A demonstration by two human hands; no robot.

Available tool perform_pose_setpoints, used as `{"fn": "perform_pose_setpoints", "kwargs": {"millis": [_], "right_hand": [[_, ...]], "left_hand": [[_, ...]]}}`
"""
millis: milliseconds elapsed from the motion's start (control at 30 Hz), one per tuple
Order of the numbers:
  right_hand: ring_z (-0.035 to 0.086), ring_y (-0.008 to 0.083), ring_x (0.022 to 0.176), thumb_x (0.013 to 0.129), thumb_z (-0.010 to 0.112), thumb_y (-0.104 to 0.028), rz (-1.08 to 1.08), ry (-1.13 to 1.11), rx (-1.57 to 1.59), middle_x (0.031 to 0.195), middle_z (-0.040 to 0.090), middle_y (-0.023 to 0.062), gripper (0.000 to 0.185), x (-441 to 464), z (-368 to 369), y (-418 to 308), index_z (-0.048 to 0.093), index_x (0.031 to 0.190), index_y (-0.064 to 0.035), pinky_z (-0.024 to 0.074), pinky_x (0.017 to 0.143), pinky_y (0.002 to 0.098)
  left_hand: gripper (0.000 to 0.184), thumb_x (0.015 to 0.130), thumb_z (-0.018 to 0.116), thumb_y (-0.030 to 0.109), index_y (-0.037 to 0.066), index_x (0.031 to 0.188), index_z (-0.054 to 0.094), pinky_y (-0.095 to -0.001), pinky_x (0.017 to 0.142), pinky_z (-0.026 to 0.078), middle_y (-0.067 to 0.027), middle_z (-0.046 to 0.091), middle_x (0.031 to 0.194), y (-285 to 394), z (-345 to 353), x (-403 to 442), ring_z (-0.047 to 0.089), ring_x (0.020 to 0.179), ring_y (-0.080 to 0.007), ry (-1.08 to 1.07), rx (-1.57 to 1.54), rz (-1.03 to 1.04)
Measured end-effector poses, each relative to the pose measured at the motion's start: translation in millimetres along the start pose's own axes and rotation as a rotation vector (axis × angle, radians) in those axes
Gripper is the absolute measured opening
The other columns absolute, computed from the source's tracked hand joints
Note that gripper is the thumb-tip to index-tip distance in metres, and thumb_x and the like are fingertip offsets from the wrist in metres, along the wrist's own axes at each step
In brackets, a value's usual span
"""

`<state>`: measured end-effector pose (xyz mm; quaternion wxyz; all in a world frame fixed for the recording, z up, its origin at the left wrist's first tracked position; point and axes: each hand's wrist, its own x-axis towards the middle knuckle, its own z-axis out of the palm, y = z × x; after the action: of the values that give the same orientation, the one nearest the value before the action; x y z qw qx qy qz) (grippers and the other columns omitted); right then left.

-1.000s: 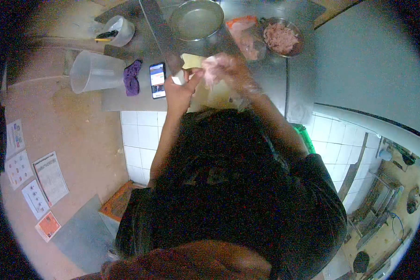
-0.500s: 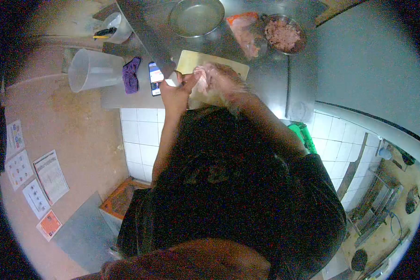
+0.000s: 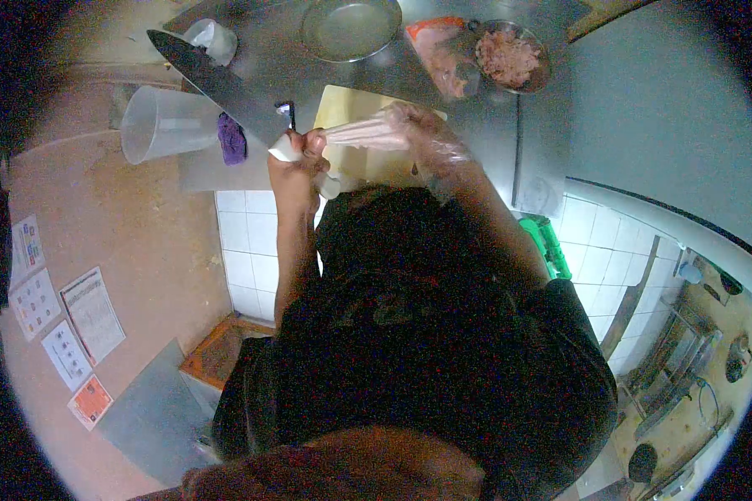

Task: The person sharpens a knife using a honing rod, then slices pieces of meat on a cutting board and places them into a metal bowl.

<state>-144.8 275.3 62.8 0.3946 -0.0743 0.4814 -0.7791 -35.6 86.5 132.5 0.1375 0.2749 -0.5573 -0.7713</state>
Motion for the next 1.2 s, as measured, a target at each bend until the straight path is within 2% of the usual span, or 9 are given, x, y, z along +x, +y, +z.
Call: {"fn": "perform_pose_setpoints", "kwargs": {"millis": [233, 300, 433, 500, 567, 633, 733, 967, 1200], "right_hand": [[0.062, 0.0185, 0.102, 0.096, 0.061, -0.022, 0.049, 0.155, 0.188, 0.116, 0.062, 0.0098, 0.037, -1.5, -0.2, -2.5, 0.055, 0.126, -0.0005, 0.0522, 0.091, 0.0339], [0.061, 0.0183, 0.101, 0.097, 0.060, -0.023, 0.074, 0.350, -0.132, 0.112, 0.063, 0.0088, 0.035, 15.0, -11.0, 12.6, 0.058, 0.124, -0.0015, 0.0523, 0.090, 0.0333], [0.061, 0.0175, 0.096, 0.098, 0.059, -0.023, -0.007, 0.161, -0.236, 0.106, 0.065, 0.0088, 0.030, 41.5, -21.7, 26.8, 0.062, 0.121, -0.0033, 0.0527, 0.085, 0.0312], [0.063, 0.0182, 0.092, 0.098, 0.057, -0.021, -0.736, -0.210, -0.811, 0.101, 0.067, 0.0114, 0.028, 62.6, -31.1, 48.5, 0.064, 0.118, -0.0031, 0.0524, 0.083, 0.0305], [0.065, 0.0208, 0.092, 0.096, 0.057, -0.020, -0.628, -0.335, -0.895, 0.102, 0.067, 0.0140, 0.029, 47.1, -31.2, 54.4, 0.064, 0.118, -0.0023, 0.0522, 0.085, 0.0328], [0.066, 0.0296, 0.096, 0.089, 0.059, -0.018, -0.270, -0.470, -1.890, 0.103, 0.066, 0.0174, 0.034, 38.8, -77.4, 117.0, 0.063, 0.118, -0.0024, 0.0497, 0.092, 0.0424], [0.065, 0.0313, 0.097, 0.089, 0.059, -0.020, -0.094, -0.476, -1.804, 0.103, 0.066, 0.0186, 0.033, 14.1, -74.8, 93.5, 0.062, 0.116, -0.0016, 0.0495, 0.092, 0.0433], [0.063, 0.0373, 0.099, 0.088, 0.058, -0.025, -0.065, 0.139, -1.477, 0.105, 0.064, 0.0229, 0.034, 51.0, -43.7, 100.2, 0.060, 0.110, 0.0012, 0.0490, 0.090, 0.0465], [0.062, 0.0408, 0.101, 0.089, 0.057, -0.027, 0.082, 0.170, -1.310, 0.106, 0.063, 0.0265, 0.036, 68.1, -32.1, 106.6, 0.058, 0.107, 0.0037, 0.0492, 0.088, 0.0483]], "left_hand": [[0.031, 0.080, 0.075, 0.000, 0.008, 0.074, 0.046, -0.0260, 0.050, 0.045, -0.0097, 0.069, 0.085, -19.1, -11.2, 8.8, 0.060, 0.066, -0.0110, -0.031, 0.258, -0.058], [0.031, 0.080, 0.076, 0.001, 0.007, 0.072, 0.047, -0.0269, 0.052, 0.046, -0.0090, 0.069, 0.084, -24.2, -12.4, 15.8, 0.060, 0.067, -0.0113, -0.008, 0.391, -0.056], [0.022, 0.078, 0.078, 0.009, 0.001, 0.076, 0.058, -0.0333, 0.064, 0.051, -0.0117, 0.070, 0.083, -70.5, -40.6, 55.7, 0.064, 0.069, -0.0201, 0.003, 0.638, 0.148], [0.026, 0.076, 0.080, 0.016, -0.001, 0.087, 0.064, -0.0384, 0.069, 0.052, -0.0159, 0.070, 0.082, -95.8, -61.3, 72.5, 0.068, 0.075, -0.0284, 0.001, 0.767, 0.287], [0.029, 0.076, 0.080, 0.019, -0.001, 0.088, 0.064, -0.0395, 0.069, 0.052, -0.0162, 0.070, 0.080, -138.6, -98.2, 73.5, 0.069, 0.075, -0.0301, 0.056, 0.908, 0.257], [0.036, 0.076, 0.079, 0.027, -0.002, 0.093, 0.066, -0.0424, 0.067, 0.053, -0.0177, 0.069, 0.076, -137.9, -115.9, 60.8, 0.069, 0.074, -0.0354, 0.044, 1.017, 0.225], [0.037, 0.081, 0.074, 0.033, -0.003, 0.089, 0.067, -0.0436, 0.066, 0.053, -0.0207, 0.068, 0.075, -147.3, -130.2, 25.0, 0.069, 0.075, -0.0367, 0.173, 1.112, 0.106], [0.036, 0.085, 0.071, 0.035, -0.001, 0.090, 0.068, -0.0419, 0.067, 0.053, -0.0189, 0.070, 0.077, -150.4, -130.0, -5.8, 0.070, 0.075, -0.0342, 0.159, 0.878, 0.005], [0.038, 0.090, 0.065, 0.033, -0.004, 0.095, 0.066, -0.0396, 0.068, 0.052, -0.0170, 0.070, 0.075, -112.9, -92.7, 1.4, 0.070, 0.074, -0.0307, 0.113, 0.888, 0.058]]}}
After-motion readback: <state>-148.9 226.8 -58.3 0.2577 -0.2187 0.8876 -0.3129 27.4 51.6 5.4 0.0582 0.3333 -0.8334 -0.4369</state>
